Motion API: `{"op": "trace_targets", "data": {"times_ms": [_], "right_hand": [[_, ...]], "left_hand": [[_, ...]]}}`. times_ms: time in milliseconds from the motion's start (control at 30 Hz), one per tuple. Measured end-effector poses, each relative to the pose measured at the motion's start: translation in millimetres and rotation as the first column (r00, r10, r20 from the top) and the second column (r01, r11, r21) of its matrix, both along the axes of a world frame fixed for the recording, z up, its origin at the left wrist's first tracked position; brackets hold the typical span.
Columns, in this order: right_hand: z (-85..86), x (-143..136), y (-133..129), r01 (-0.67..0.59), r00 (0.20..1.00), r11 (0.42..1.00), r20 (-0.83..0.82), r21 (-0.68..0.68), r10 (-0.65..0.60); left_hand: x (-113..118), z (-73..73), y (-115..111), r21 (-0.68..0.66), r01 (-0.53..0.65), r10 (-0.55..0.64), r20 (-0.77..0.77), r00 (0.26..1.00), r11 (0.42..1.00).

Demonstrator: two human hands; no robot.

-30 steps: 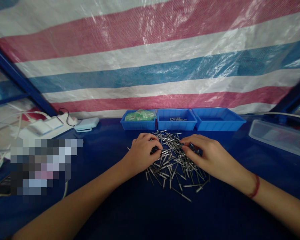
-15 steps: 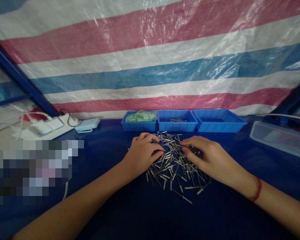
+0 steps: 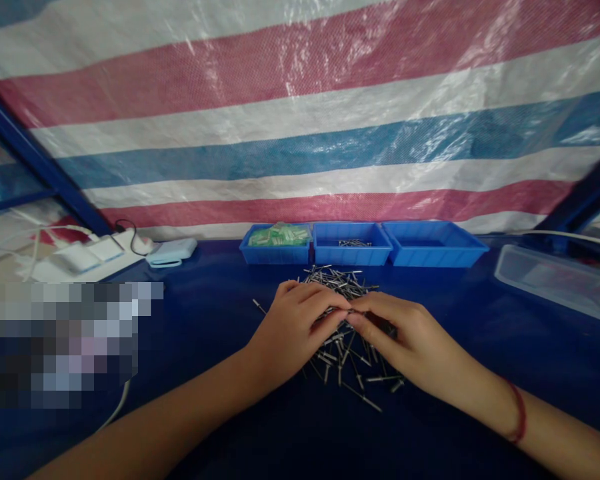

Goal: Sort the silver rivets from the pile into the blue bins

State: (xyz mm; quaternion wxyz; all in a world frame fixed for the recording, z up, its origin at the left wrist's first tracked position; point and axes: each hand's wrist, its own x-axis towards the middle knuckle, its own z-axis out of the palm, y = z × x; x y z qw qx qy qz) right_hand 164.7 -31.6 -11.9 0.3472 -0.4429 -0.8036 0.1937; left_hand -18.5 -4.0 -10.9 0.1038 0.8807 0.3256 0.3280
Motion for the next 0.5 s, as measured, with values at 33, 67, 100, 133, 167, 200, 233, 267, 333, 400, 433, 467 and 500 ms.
{"op": "trace_targets", "data": {"times_ms": [33, 67, 100, 133, 167, 200, 233, 267, 333, 400, 433, 467, 500], "right_hand": [[0.1, -0.9, -0.2, -0.001, 1.000, 1.000, -0.017, -0.016, 0.000], [0.1, -1.5, -0.3, -0.001, 0.999, 1.000, -0.035, -0.030, 0.000], [0.1, -2.1, -0.5, -0.002, 0.999, 0.999, -0.053, -0.044, 0.000], [0.1, -2.6, -0.8, -0.004, 0.998, 0.998, -0.070, -0.060, -0.001], [0.0, -3.2, -1.3, -0.006, 0.996, 0.997, -0.086, -0.078, -0.001], [-0.2, -3.7, -1.8, -0.006, 0.995, 0.996, -0.101, -0.094, -0.003], [-0.5, -4.3, -2.5, -0.005, 0.993, 0.994, -0.115, -0.106, -0.008], [-0.8, -4.8, -3.1, -0.002, 0.992, 0.993, -0.124, -0.115, -0.013], [-1.2, -5.6, -4.2, 0.000, 0.991, 0.992, -0.135, -0.124, -0.017], [-1.3, -5.9, -4.6, -0.005, 0.991, 0.991, -0.136, -0.137, -0.013], [-1.1, -5.9, -4.6, -0.009, 0.991, 0.989, -0.136, -0.150, -0.012], [-0.9, -5.7, -4.5, -0.012, 0.990, 0.986, -0.138, -0.164, -0.011], [-0.7, -5.5, -4.2, -0.015, 0.990, 0.984, -0.143, -0.179, -0.011]], "left_hand": [[0.8, -1.5, -0.3, -0.035, -0.007, 0.009, 0.053, 0.999, 0.999], [1.5, -2.9, -0.3, -0.078, -0.011, 0.019, 0.108, 0.994, 0.997], [2.1, -4.0, -0.2, -0.129, -0.013, 0.034, 0.163, 0.986, 0.992], [2.7, -5.0, 0.0, -0.184, -0.013, 0.053, 0.212, 0.976, 0.983], [3.1, -5.7, 0.1, -0.241, -0.014, 0.076, 0.247, 0.966, 0.970], [3.4, -6.2, 0.3, -0.291, -0.018, 0.098, 0.266, 0.959, 0.957], [3.6, -6.5, 0.3, -0.330, -0.024, 0.118, 0.269, 0.956, 0.944], [3.8, -6.7, 0.3, -0.358, -0.030, 0.132, 0.263, 0.956, 0.933], [3.9, -6.7, 0.2, -0.382, -0.027, 0.133, 0.253, 0.958, 0.924], [3.9, -6.4, -0.2, -0.383, -0.007, 0.116, 0.262, 0.958, 0.924], [3.8, -6.0, -0.4, -0.377, 0.004, 0.107, 0.271, 0.957, 0.926], [3.7, -5.5, -0.6, -0.369, 0.014, 0.096, 0.277, 0.956, 0.929], [3.5, -4.9, -1.0, -0.360, 0.023, 0.085, 0.281, 0.956, 0.933]]}}
